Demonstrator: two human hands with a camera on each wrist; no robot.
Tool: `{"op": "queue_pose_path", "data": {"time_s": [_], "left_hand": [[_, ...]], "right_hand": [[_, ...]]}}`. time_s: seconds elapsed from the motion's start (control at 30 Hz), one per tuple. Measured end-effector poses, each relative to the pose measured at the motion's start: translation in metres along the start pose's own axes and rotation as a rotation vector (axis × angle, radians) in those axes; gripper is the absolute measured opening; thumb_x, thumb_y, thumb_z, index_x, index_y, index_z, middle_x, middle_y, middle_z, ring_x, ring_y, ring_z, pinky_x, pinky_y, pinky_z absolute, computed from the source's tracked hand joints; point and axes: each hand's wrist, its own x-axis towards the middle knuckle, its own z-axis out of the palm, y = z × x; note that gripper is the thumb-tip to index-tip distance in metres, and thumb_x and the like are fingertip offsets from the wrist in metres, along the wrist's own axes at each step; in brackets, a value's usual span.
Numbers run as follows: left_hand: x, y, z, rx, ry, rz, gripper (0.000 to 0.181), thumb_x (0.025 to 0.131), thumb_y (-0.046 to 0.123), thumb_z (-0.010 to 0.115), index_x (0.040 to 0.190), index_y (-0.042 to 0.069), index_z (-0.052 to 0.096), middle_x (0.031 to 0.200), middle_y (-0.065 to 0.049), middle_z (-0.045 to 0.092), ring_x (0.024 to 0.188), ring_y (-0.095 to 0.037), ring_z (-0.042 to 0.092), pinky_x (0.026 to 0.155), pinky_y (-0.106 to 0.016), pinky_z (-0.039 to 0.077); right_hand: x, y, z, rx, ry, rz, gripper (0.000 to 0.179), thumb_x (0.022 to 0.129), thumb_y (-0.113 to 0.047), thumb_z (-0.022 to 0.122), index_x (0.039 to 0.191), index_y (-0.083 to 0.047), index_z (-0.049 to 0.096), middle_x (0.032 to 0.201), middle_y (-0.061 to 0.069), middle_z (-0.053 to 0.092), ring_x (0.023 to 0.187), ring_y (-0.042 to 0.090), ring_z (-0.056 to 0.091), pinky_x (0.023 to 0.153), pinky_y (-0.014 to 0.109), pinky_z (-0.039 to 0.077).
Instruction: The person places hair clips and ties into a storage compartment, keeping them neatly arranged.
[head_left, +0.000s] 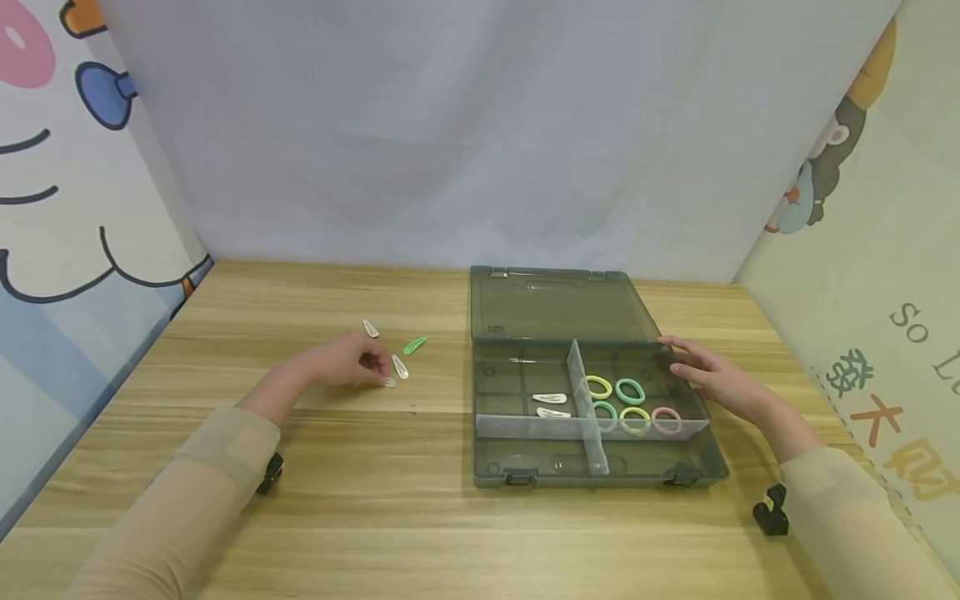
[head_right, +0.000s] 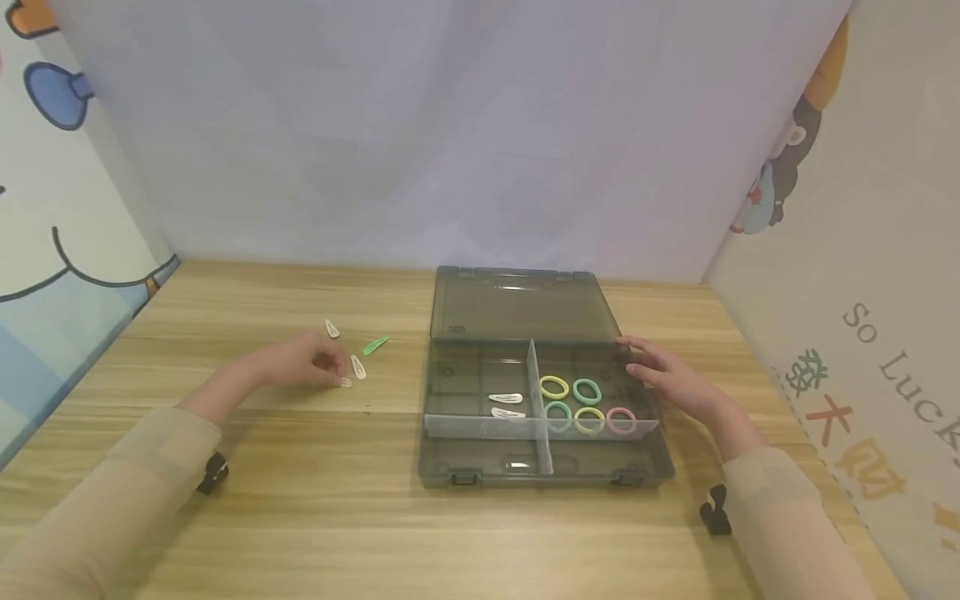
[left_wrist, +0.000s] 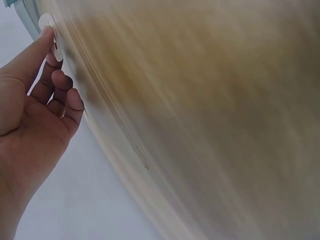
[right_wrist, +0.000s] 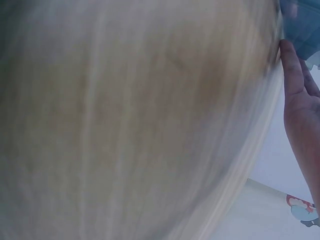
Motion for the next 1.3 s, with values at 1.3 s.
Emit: {"op": "queue_pose_path", "data": {"time_s": [1.3], "left_hand": [[0.024, 0.077, -0.025, 0.078, 0.082, 0.097, 0.004, 0.090, 0.020, 0.065, 0.091, 0.017, 0.067, 0.079, 0.004, 0.059, 0.072, -0.014, 0.050, 0.064, -0.029, 0.043]], "right_hand": [[-0.002, -0.001, 0.000, -0.022, 0.014, 0.008, 0.058, 0.101, -0.033, 0.043, 0.151, -0.016, 0.018, 0.156, 0.021, 0.005, 0.137, 0.051, 0.011, 0.096, 0.075, 0.016]]}}
